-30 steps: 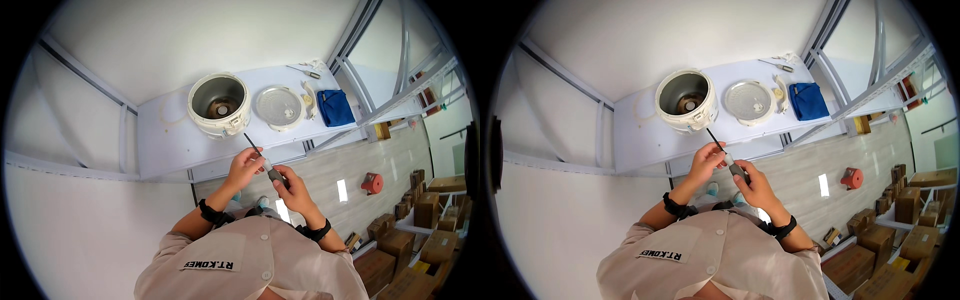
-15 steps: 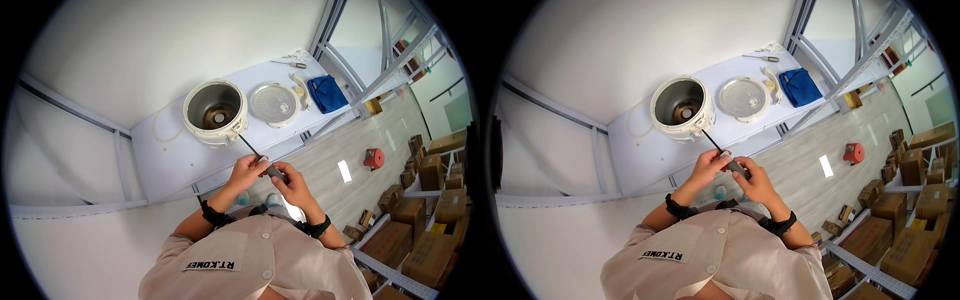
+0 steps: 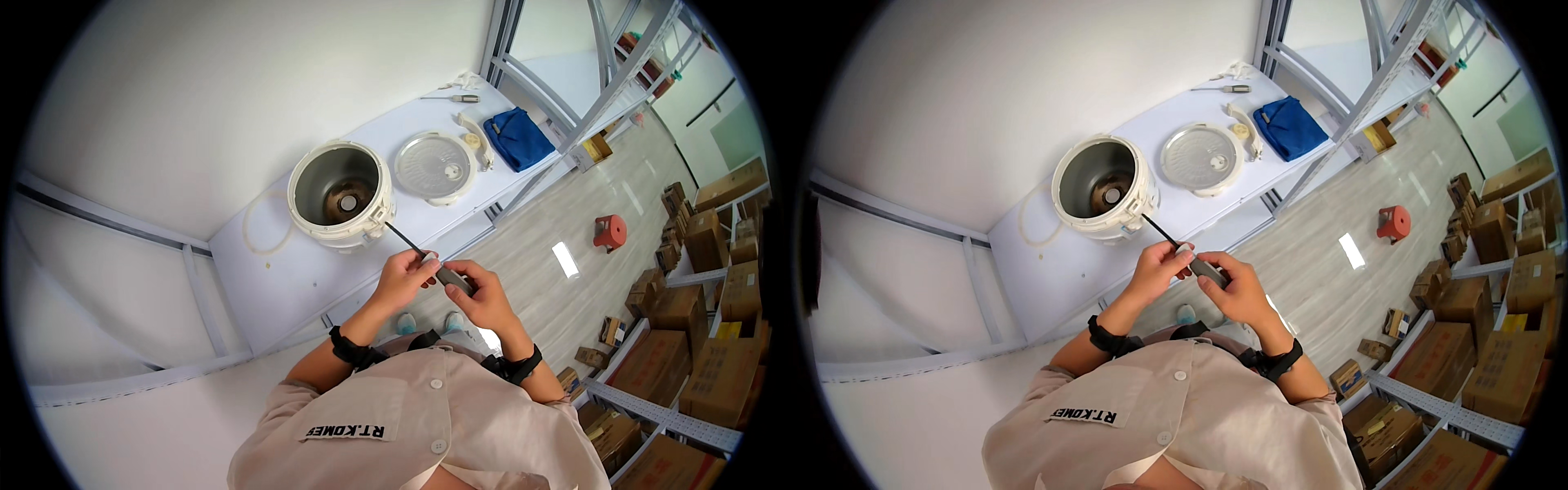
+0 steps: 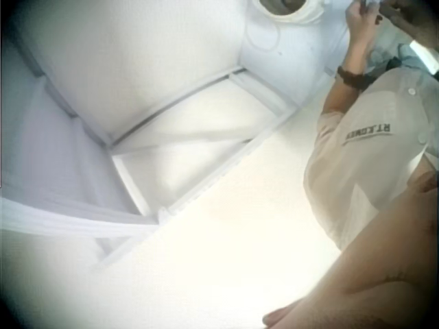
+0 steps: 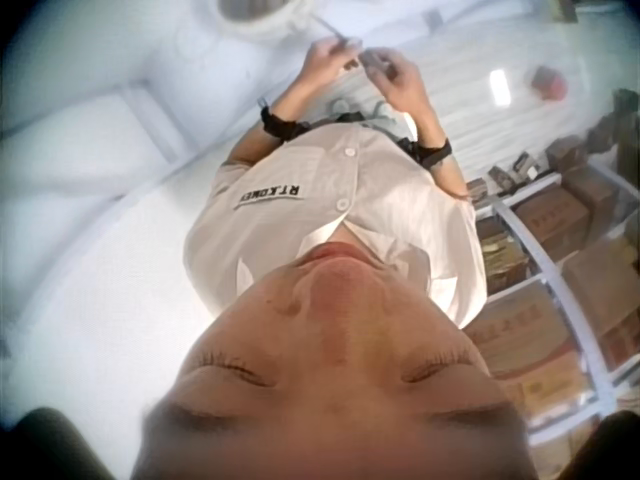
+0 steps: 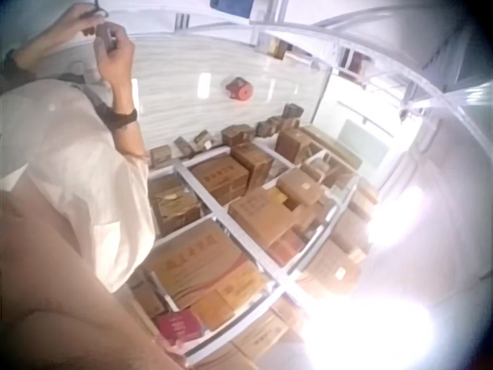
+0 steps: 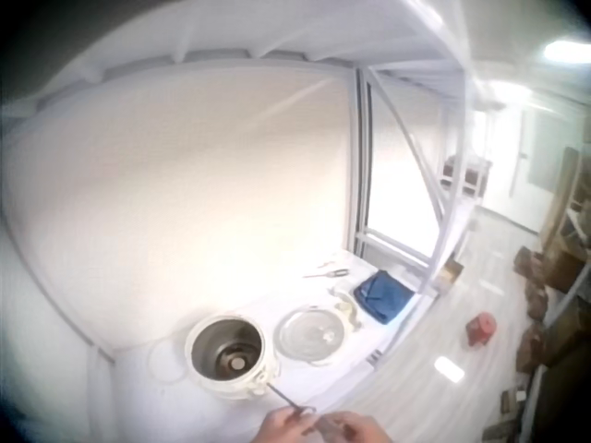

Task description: The person uses a screwdriver to attach a white plastic bracket to the side of a white cylindrical appliance, then places a perforated metal lid on top and tightens a central knob. The person handles the bracket, lid, and knob in sequence on a white workbench.

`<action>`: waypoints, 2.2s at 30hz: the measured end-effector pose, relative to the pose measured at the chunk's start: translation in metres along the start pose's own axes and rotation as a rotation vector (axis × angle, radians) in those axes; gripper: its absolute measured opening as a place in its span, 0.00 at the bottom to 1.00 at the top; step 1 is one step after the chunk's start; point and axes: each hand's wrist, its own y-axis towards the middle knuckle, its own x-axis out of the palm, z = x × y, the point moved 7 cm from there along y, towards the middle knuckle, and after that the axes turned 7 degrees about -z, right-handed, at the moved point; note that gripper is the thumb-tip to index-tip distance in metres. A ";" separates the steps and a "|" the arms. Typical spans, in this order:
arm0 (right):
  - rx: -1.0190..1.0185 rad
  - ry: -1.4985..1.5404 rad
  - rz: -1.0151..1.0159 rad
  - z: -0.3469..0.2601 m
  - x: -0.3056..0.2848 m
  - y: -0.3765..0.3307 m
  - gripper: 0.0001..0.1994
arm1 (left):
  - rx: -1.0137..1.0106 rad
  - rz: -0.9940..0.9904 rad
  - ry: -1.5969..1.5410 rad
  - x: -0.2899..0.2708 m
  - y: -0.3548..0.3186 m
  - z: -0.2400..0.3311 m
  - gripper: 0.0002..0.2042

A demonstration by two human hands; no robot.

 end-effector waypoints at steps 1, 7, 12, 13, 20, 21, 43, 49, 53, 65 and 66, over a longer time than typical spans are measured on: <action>0.010 -0.002 -0.005 0.000 0.000 0.002 0.18 | 0.008 0.000 -0.001 -0.002 0.001 0.001 0.16; -0.027 -0.030 0.011 -0.006 -0.003 0.000 0.18 | -0.029 -0.040 -0.021 0.002 0.001 -0.002 0.17; -0.037 -0.014 -0.003 -0.006 -0.001 0.003 0.18 | -0.030 -0.044 -0.008 -0.001 0.000 0.004 0.17; -0.030 -0.022 -0.008 -0.006 -0.001 0.003 0.18 | -0.028 -0.046 -0.010 -0.002 0.000 0.001 0.17; -0.016 -0.037 -0.005 -0.009 -0.002 0.000 0.18 | -0.063 -0.042 0.029 0.000 -0.002 0.004 0.19; -0.026 -0.032 0.000 -0.009 -0.002 -0.001 0.18 | -0.062 -0.040 0.022 0.000 -0.002 0.003 0.19; -0.099 -0.143 0.044 -0.021 -0.007 0.000 0.19 | -0.047 -0.011 -0.073 0.006 -0.003 0.002 0.17; -0.143 -0.250 0.042 -0.031 -0.007 0.004 0.21 | -0.059 0.007 -0.089 0.005 -0.001 0.000 0.16; -0.149 -0.345 0.038 -0.032 -0.005 0.004 0.24 | -0.039 0.020 -0.083 0.002 0.001 -0.004 0.15; 0.311 0.294 -0.134 0.006 -0.001 -0.003 0.24 | 0.015 0.083 -0.013 0.002 0.005 -0.002 0.17; 0.370 0.379 -0.156 0.008 0.000 -0.005 0.24 | 0.023 0.080 -0.022 0.003 0.005 -0.002 0.17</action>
